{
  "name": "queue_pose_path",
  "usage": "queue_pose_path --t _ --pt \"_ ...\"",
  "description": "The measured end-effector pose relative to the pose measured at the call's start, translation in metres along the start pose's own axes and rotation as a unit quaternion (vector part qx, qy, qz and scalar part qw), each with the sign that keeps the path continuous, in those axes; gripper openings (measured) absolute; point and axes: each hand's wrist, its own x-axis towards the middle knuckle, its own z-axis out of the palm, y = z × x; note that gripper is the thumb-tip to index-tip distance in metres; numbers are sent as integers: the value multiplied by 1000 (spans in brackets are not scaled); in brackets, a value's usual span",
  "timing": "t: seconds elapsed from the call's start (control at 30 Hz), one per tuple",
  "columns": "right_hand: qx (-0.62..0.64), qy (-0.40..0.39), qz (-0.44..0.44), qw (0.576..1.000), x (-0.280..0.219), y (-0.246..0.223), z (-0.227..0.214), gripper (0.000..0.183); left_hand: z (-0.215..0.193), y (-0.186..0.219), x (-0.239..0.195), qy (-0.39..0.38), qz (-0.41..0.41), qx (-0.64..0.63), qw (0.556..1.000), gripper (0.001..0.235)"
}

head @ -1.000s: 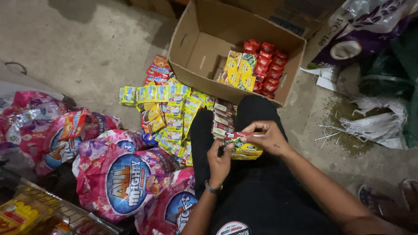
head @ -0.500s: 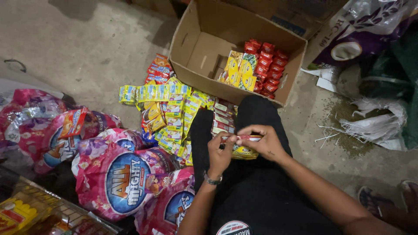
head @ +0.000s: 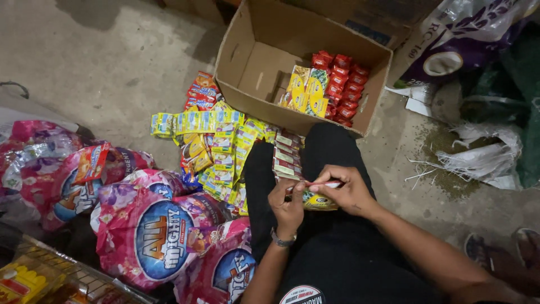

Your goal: The person sorts and packs sachet strips into a cardboard box in a storage area.

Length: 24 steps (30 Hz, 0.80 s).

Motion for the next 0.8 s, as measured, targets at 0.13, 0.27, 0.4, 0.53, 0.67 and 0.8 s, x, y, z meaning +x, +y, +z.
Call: queue_pose_path --t 0.13,0.27,0.4,0.53,0.67,0.8 --pt "24 -1 2 1000 6 -3 -2 11 -2 -9 2 8 -17 2 1000 19" --pt "34 12 -9 999 8 15 -4 13 -3 -9 9 19 -49 -2 999 20" --pt "50 33 37 997 14 32 -2 13 -1 -8 11 27 -76 -3 997 22" --pt "138 27 52 989 18 12 3 19 0 -19 14 42 -108 -38 992 25" --pt "150 47 37 987 13 -8 12 70 -2 -27 20 76 -160 -45 983 30" --pt "48 102 5 994 6 16 22 76 -2 -37 20 86 -187 -70 976 31"
